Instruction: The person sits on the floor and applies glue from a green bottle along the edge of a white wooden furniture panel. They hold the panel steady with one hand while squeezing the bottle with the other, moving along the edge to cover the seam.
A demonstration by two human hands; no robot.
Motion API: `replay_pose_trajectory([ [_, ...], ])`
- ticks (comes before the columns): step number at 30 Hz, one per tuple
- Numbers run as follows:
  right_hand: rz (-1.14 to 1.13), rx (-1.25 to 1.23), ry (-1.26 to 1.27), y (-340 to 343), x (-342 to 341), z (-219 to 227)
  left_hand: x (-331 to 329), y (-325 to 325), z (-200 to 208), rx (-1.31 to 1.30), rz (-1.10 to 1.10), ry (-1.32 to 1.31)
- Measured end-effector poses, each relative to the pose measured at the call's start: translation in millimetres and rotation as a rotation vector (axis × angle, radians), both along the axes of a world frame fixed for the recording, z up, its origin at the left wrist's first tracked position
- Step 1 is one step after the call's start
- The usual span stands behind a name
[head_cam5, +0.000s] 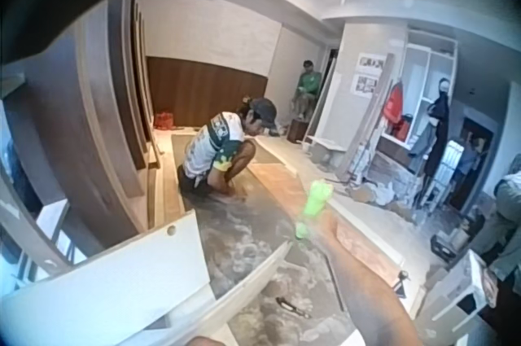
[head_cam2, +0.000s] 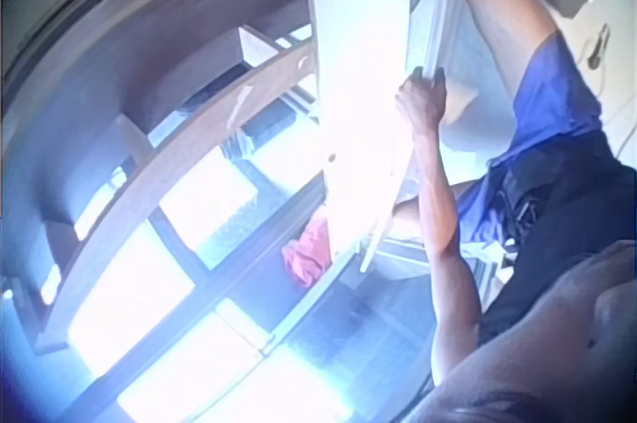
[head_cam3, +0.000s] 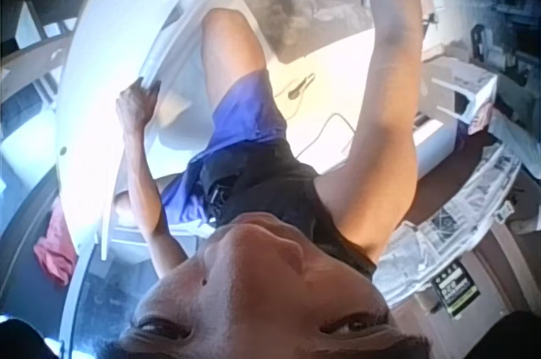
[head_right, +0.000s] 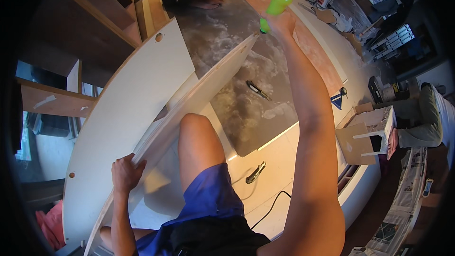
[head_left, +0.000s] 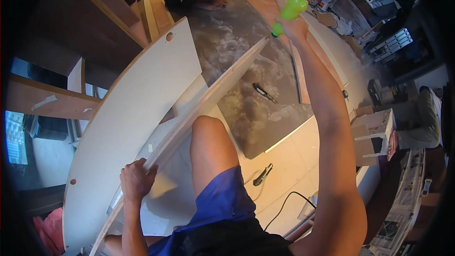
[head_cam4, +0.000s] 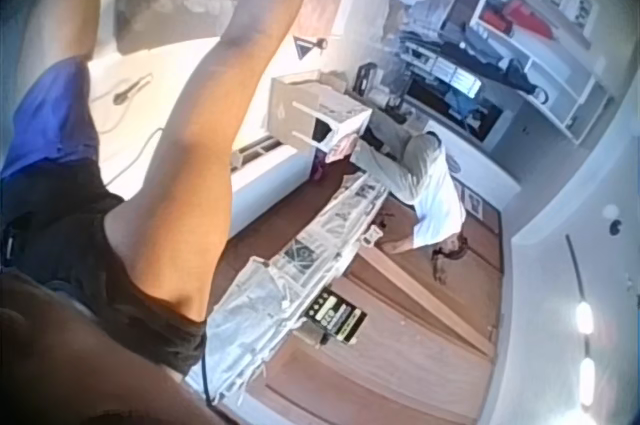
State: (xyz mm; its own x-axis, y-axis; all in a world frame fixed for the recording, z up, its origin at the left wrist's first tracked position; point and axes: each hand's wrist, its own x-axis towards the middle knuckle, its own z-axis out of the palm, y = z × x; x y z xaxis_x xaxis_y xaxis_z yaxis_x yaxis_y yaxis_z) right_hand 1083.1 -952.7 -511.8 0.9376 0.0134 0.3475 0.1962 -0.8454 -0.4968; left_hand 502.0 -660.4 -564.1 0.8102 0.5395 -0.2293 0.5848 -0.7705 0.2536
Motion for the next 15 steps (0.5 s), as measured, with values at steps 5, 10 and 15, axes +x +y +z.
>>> replay_pose_trajectory([
  [5,0.090,0.201,-0.003,0,19,-19,1,2,-3,-0.019,0.005,0.010],
  [10,0.173,0.299,0.062,23,-8,-24,-6,5,-2,-0.006,0.008,0.015],
  [15,0.237,0.280,0.015,-7,14,-24,1,4,-1,-0.018,-0.006,0.005],
])
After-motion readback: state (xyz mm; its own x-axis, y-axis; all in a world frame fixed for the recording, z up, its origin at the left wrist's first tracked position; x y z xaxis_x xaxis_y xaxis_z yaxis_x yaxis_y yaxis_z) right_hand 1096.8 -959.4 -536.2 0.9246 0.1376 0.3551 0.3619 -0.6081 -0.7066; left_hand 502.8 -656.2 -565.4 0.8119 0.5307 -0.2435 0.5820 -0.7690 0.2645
